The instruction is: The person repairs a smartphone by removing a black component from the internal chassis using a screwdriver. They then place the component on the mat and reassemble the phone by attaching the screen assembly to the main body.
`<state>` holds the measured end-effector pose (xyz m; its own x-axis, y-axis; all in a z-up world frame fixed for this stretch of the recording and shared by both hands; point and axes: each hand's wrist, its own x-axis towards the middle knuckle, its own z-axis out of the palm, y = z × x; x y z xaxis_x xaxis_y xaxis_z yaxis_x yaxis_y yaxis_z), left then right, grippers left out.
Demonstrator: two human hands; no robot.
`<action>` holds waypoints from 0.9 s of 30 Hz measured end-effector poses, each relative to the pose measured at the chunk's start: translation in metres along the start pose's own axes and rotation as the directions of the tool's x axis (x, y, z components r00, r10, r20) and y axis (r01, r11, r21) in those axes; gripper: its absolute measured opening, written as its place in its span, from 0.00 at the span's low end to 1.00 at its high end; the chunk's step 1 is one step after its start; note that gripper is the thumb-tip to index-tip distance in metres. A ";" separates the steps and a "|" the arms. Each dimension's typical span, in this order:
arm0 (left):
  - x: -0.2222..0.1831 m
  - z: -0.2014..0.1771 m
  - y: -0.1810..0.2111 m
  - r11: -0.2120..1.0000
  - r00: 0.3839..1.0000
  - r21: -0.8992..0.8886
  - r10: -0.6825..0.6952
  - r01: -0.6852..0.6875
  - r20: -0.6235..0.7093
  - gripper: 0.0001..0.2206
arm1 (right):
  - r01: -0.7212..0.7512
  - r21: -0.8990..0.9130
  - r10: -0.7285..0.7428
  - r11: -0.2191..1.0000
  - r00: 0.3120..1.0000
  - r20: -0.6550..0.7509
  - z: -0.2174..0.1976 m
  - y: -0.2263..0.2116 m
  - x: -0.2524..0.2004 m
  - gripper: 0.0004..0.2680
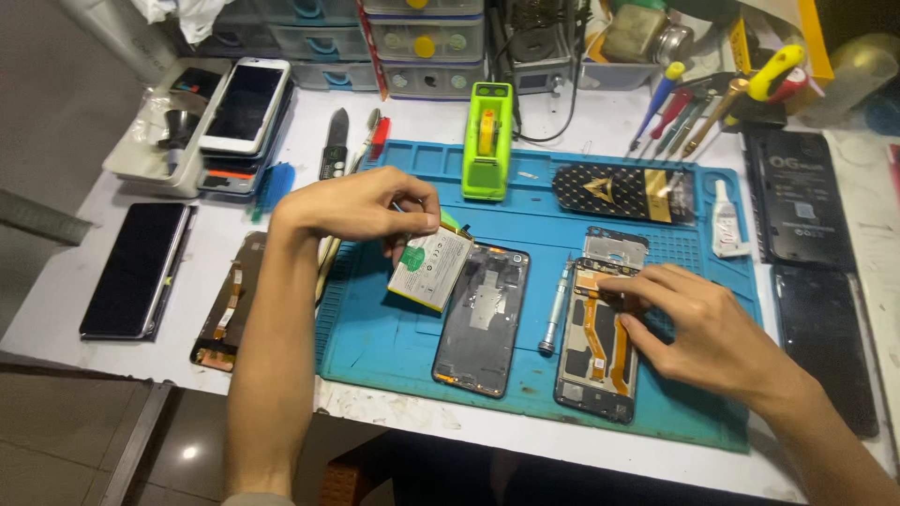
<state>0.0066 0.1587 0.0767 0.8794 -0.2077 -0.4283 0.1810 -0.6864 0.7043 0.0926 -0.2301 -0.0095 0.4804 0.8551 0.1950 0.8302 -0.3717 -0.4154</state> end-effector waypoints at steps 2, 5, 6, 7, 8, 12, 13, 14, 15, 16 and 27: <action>-0.008 -0.006 -0.003 0.999 0.999 0.003 -0.054 0.054 -0.003 0.10 | -0.013 -0.032 0.013 0.999 1.000 0.000 0.005 0.007 -0.003 0.19; -0.020 -0.013 -0.011 0.987 0.987 0.018 -0.158 0.157 0.010 0.10 | -0.061 -0.079 0.062 0.995 0.998 0.012 0.007 0.009 -0.005 0.20; -0.022 -0.016 -0.012 0.978 0.978 0.037 -0.207 0.206 0.011 0.10 | -0.084 -0.097 0.086 0.992 0.996 0.018 0.006 0.008 -0.004 0.20; -0.025 -0.017 -0.015 0.979 0.979 0.033 -0.203 0.203 0.012 0.10 | -0.085 -0.100 0.087 0.991 0.996 0.021 0.004 0.007 -0.004 0.20; -0.027 -0.018 -0.017 0.968 0.969 0.041 -0.247 0.246 0.010 0.10 | -0.119 -0.083 0.123 0.989 0.992 0.043 0.003 0.007 -0.004 0.20; -0.037 -0.015 0.001 0.860 0.861 0.045 -0.507 0.509 -0.036 0.10 | -0.174 -0.016 0.175 0.985 0.981 0.080 -0.004 -0.001 0.000 0.21; -0.041 -0.013 0.010 0.867 0.868 0.053 -0.495 0.496 -0.021 0.10 | -0.195 -0.022 0.196 0.981 0.977 0.079 -0.005 -0.002 0.000 0.21; -0.044 -0.010 0.020 0.809 0.809 0.049 -0.579 0.585 -0.095 0.09 | -0.221 0.028 0.216 0.975 0.970 0.114 -0.007 -0.003 0.001 0.21; -0.048 -0.011 0.030 0.744 0.738 0.041 -0.651 0.667 -0.176 0.08 | -0.246 0.080 0.234 0.966 0.962 0.141 -0.008 -0.004 0.003 0.20; -0.045 -0.009 0.027 0.753 0.750 0.056 -0.640 0.655 -0.168 0.08 | -0.265 0.075 0.254 0.961 0.958 0.133 -0.011 -0.003 0.003 0.20; -0.027 0.004 0.011 0.528 0.605 0.295 -0.688 0.797 -0.402 0.15 | -0.261 0.138 0.244 0.955 0.961 0.130 -0.014 -0.006 0.005 0.22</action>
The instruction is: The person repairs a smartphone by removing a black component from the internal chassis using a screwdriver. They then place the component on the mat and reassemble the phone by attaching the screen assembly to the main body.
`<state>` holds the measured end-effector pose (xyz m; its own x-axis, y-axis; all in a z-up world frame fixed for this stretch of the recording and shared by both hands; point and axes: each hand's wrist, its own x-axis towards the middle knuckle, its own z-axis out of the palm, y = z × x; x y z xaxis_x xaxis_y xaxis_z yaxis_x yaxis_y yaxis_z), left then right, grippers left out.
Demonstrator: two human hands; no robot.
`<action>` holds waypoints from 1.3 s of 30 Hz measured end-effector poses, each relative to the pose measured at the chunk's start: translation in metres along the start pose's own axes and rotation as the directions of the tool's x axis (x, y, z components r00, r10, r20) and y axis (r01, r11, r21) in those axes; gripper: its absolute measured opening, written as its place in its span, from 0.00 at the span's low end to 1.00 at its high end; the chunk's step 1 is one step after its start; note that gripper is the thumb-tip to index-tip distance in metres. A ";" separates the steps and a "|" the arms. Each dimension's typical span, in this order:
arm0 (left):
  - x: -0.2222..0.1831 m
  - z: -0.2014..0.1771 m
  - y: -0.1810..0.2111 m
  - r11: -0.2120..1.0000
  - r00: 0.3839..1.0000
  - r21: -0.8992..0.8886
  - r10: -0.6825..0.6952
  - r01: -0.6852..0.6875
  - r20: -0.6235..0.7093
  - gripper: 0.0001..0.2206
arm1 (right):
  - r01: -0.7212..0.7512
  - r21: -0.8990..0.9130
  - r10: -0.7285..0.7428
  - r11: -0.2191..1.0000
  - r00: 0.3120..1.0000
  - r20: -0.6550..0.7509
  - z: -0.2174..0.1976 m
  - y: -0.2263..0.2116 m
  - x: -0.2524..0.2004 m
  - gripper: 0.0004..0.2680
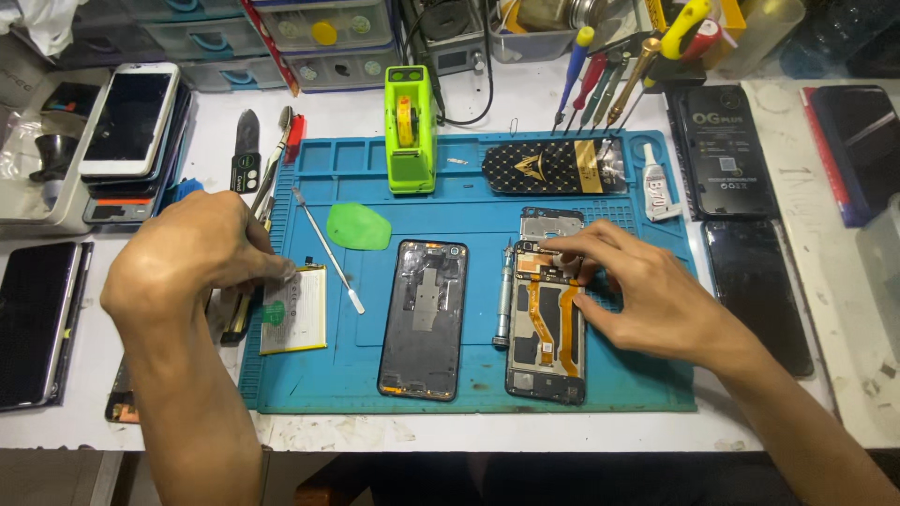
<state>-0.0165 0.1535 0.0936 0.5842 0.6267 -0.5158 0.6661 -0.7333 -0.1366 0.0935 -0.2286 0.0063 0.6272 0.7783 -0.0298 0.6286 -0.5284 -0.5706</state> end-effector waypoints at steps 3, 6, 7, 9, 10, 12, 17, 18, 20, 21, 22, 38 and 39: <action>-0.013 0.002 0.008 0.996 0.975 0.071 0.075 -0.061 -0.207 0.19 | -0.021 -0.014 0.021 1.000 1.000 -0.007 0.003 -0.002 0.001 0.23; -0.001 0.015 0.026 0.959 0.868 0.173 0.278 -0.225 -0.412 0.20 | -0.057 0.032 0.057 0.998 0.998 -0.006 0.006 -0.008 0.002 0.21; 0.003 0.023 0.035 0.957 0.866 0.174 0.283 -0.230 -0.413 0.20 | -0.061 0.030 0.061 0.998 0.998 -0.010 0.006 -0.008 0.002 0.21; 0.012 0.041 0.051 0.822 0.491 0.389 0.563 -0.416 -0.665 0.15 | -0.085 0.033 0.085 0.996 0.996 -0.017 0.008 -0.009 0.002 0.21; 0.009 0.049 0.062 0.820 0.490 0.391 0.566 -0.417 -0.663 0.15 | -0.087 0.034 0.088 0.996 0.996 -0.019 0.009 -0.010 0.002 0.21; 0.003 0.065 0.085 0.621 0.134 0.515 0.705 -0.591 -0.697 0.12 | -0.113 -0.002 0.112 0.994 0.989 -0.096 0.009 -0.010 0.001 0.22; -0.027 0.090 0.116 0.338 -0.147 0.633 0.797 -0.696 -0.586 0.04 | -0.136 -0.009 0.132 0.991 0.978 -0.164 0.011 -0.019 0.000 0.25; -0.032 0.090 0.119 0.252 -0.234 0.649 0.790 -0.718 -0.566 0.05 | -0.127 -0.027 0.119 0.992 0.975 -0.189 0.012 -0.021 0.000 0.26; -0.036 0.094 0.123 0.194 -0.251 0.636 0.804 -0.747 -0.539 0.05 | -0.128 -0.029 0.121 0.991 0.974 -0.194 0.014 -0.020 0.002 0.25; -0.038 0.096 0.124 0.142 -0.261 0.619 0.818 -0.772 -0.513 0.05 | -0.124 -0.027 0.117 0.992 0.974 -0.194 0.015 -0.020 0.003 0.25; -0.037 0.100 0.127 0.134 -0.265 0.620 0.820 -0.773 -0.507 0.05 | -0.131 -0.022 0.124 0.991 0.972 -0.197 0.013 -0.021 0.002 0.25; -0.036 0.116 0.142 -0.020 -0.326 0.551 0.823 -0.834 -0.464 0.11 | -0.116 0.034 0.120 0.993 0.979 -0.164 0.011 -0.022 0.005 0.26; -0.036 0.116 0.143 -0.022 -0.328 0.549 0.821 -0.835 -0.466 0.11 | -0.121 0.038 0.125 0.992 0.980 -0.154 0.013 -0.020 0.005 0.26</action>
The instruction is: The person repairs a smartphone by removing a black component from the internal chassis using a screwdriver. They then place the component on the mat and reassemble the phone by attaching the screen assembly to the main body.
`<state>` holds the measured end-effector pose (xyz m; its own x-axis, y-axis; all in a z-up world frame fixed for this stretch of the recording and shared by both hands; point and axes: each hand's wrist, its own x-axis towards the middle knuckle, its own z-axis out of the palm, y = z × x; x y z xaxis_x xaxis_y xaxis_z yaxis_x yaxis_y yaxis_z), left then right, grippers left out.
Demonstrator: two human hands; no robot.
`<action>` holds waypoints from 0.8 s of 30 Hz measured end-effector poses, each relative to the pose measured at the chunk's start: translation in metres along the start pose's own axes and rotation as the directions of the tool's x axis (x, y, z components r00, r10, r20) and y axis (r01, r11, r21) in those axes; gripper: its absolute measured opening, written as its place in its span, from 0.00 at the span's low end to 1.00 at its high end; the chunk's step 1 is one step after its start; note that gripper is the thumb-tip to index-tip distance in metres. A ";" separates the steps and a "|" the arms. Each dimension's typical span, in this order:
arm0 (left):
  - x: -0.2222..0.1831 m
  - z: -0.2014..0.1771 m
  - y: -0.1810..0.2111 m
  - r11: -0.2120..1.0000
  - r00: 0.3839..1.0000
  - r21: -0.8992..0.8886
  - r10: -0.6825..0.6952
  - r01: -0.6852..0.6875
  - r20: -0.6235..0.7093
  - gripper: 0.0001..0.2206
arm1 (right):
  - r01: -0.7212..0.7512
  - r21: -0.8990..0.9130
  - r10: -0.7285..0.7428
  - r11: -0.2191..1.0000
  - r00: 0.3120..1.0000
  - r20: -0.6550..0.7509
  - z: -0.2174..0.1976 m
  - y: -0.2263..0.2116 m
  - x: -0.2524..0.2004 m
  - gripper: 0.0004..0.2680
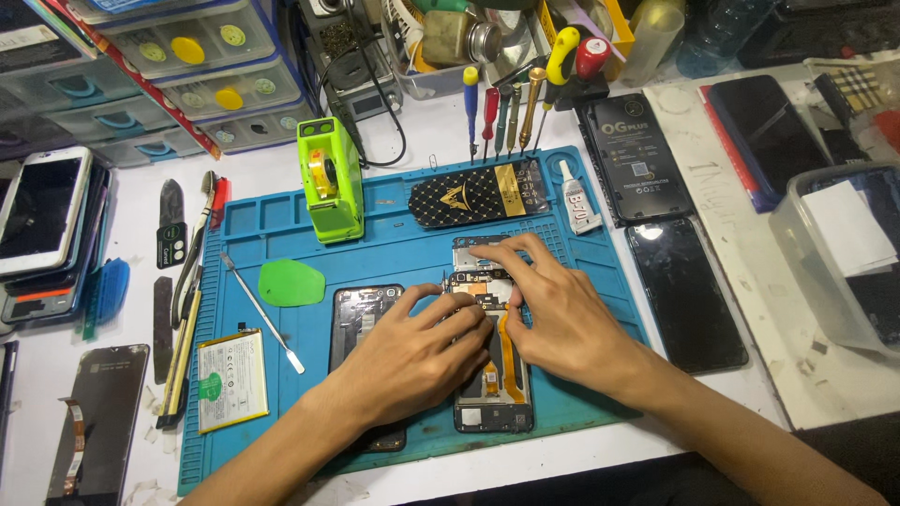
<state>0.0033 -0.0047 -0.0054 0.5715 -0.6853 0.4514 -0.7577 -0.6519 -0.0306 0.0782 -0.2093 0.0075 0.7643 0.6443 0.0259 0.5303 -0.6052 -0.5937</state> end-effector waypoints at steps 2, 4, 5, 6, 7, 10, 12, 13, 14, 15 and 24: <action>0.000 0.001 0.002 1.000 1.000 0.005 -0.005 0.005 -0.004 0.11 | 0.002 0.000 -0.002 1.000 1.000 0.004 0.000 0.000 -0.001 0.27; 0.001 -0.002 0.000 1.000 1.000 0.018 0.001 -0.001 -0.005 0.11 | 0.006 0.003 -0.006 1.000 1.000 -0.004 -0.001 0.000 0.002 0.27; 0.002 -0.002 0.001 1.000 1.000 0.017 -0.002 0.002 -0.001 0.11 | -0.004 0.001 0.004 1.000 1.000 0.000 0.001 0.001 0.001 0.27; 0.001 -0.002 0.001 1.000 1.000 0.015 -0.006 0.006 0.004 0.11 | -0.015 0.000 0.015 1.000 1.000 0.003 0.002 0.003 0.001 0.28; 0.002 -0.002 0.001 1.000 1.000 0.006 -0.010 0.010 0.006 0.11 | -0.021 0.001 0.021 1.000 1.000 0.011 0.001 0.002 -0.001 0.28; 0.002 -0.003 0.002 1.000 1.000 0.019 -0.010 0.010 -0.009 0.10 | 0.025 0.056 -0.026 0.998 0.999 0.019 -0.003 0.001 -0.001 0.27; 0.002 -0.004 0.001 1.000 1.000 0.012 -0.008 0.008 -0.003 0.09 | 0.028 0.062 -0.030 0.998 0.999 0.034 -0.004 0.002 0.000 0.28; 0.002 -0.004 0.001 1.000 1.000 0.009 -0.010 0.010 -0.003 0.09 | 0.026 0.062 -0.028 0.998 0.999 0.036 -0.005 0.001 -0.001 0.28; 0.002 -0.004 0.001 1.000 1.000 0.011 -0.009 0.009 -0.002 0.09 | 0.036 0.064 -0.038 0.997 0.999 0.027 -0.006 0.000 -0.001 0.26; 0.003 -0.005 0.001 1.000 1.000 0.016 -0.011 0.011 -0.002 0.09 | 0.049 0.067 -0.050 0.997 0.999 0.019 -0.008 -0.002 -0.001 0.24; -0.002 -0.003 0.001 0.999 0.999 -0.031 -0.040 0.040 0.011 0.10 | 0.080 -0.114 -0.083 0.990 0.996 -0.016 -0.005 0.021 -0.013 0.29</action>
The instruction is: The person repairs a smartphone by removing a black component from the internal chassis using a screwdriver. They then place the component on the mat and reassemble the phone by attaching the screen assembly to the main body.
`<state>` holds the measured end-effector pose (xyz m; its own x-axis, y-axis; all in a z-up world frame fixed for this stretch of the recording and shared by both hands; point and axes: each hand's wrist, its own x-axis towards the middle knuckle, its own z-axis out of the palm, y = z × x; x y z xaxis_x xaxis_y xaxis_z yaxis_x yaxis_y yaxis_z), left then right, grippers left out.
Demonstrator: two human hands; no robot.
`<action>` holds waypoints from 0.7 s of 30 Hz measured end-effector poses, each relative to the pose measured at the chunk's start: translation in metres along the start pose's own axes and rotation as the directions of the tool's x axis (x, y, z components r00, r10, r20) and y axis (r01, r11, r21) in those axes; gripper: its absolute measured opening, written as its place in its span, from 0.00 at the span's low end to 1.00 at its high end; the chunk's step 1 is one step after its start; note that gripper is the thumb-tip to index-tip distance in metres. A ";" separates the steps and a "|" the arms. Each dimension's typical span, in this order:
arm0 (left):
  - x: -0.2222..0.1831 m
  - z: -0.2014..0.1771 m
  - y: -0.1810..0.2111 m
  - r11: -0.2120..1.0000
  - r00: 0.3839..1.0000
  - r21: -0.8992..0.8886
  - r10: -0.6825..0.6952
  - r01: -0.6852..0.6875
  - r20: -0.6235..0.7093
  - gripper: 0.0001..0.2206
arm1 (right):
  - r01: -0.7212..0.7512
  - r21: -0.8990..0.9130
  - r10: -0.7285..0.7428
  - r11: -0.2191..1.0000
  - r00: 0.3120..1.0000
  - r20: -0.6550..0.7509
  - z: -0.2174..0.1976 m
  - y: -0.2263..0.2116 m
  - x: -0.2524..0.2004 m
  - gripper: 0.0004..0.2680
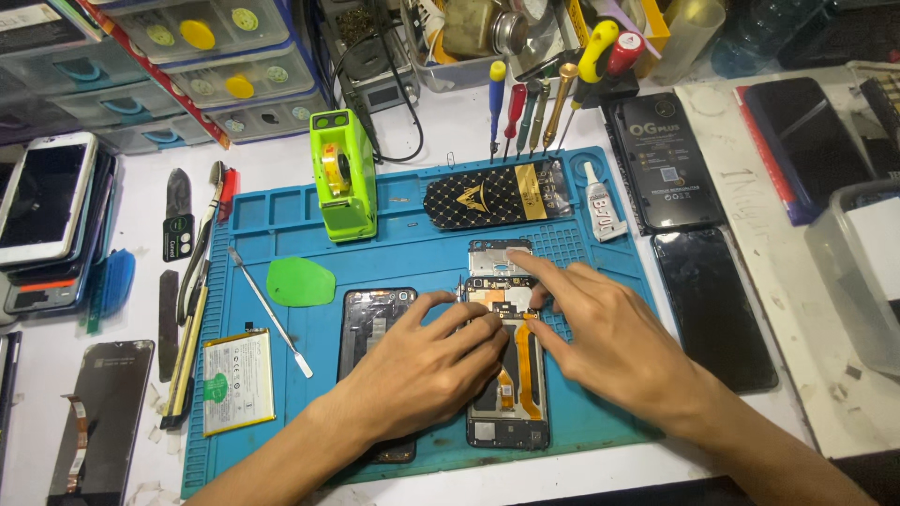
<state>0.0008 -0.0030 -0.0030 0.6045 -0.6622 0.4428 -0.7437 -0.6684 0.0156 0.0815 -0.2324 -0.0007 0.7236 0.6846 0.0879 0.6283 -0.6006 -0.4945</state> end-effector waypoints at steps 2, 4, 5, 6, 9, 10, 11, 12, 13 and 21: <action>-0.001 0.001 -0.002 1.000 1.000 -0.002 0.000 0.000 0.008 0.10 | 0.007 -0.006 -0.007 1.000 1.000 -0.008 -0.001 -0.002 -0.001 0.29; -0.002 0.001 0.000 1.000 1.000 -0.004 -0.003 0.003 0.019 0.10 | 0.015 -0.008 -0.015 1.000 1.000 -0.013 0.000 -0.003 -0.003 0.28; -0.001 -0.001 0.000 1.000 1.000 -0.009 -0.001 0.001 0.017 0.10 | 0.029 0.019 -0.029 0.999 0.999 -0.024 0.001 -0.003 -0.002 0.26; 0.000 -0.003 -0.001 1.000 1.000 -0.014 0.001 0.000 0.015 0.10 | 0.043 0.047 -0.042 0.998 0.998 -0.036 0.002 -0.003 -0.002 0.24; 0.000 -0.002 -0.002 1.000 1.000 -0.009 0.000 0.001 0.020 0.10 | -0.035 0.092 0.033 0.995 0.999 0.024 -0.001 -0.004 0.000 0.26; 0.000 -0.002 -0.001 1.000 1.000 -0.015 -0.002 0.002 0.021 0.10 | -0.040 0.093 0.037 0.995 0.999 0.029 0.000 -0.004 0.001 0.26; 0.001 -0.003 -0.001 1.000 1.000 -0.017 -0.002 0.002 0.017 0.10 | -0.081 0.105 0.075 0.991 0.995 0.060 -0.001 -0.004 0.003 0.26; 0.002 -0.003 -0.001 1.000 1.000 -0.018 -0.002 0.003 0.013 0.09 | -0.121 0.116 0.111 0.986 0.990 0.091 -0.001 -0.004 0.004 0.27; 0.002 -0.003 -0.002 1.000 1.000 -0.023 -0.002 0.002 0.014 0.09 | -0.126 0.116 0.116 0.985 0.989 0.093 -0.002 -0.005 0.005 0.27; 0.001 0.000 -0.002 1.000 1.000 0.003 0.006 -0.006 0.023 0.09 | -0.206 -0.009 0.205 0.979 0.970 0.128 -0.003 -0.012 0.008 0.27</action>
<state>0.0026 -0.0025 -0.0028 0.6062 -0.6739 0.4224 -0.7464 -0.6654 0.0097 0.0806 -0.2207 0.0088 0.7942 0.5942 -0.1272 0.4686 -0.7321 -0.4944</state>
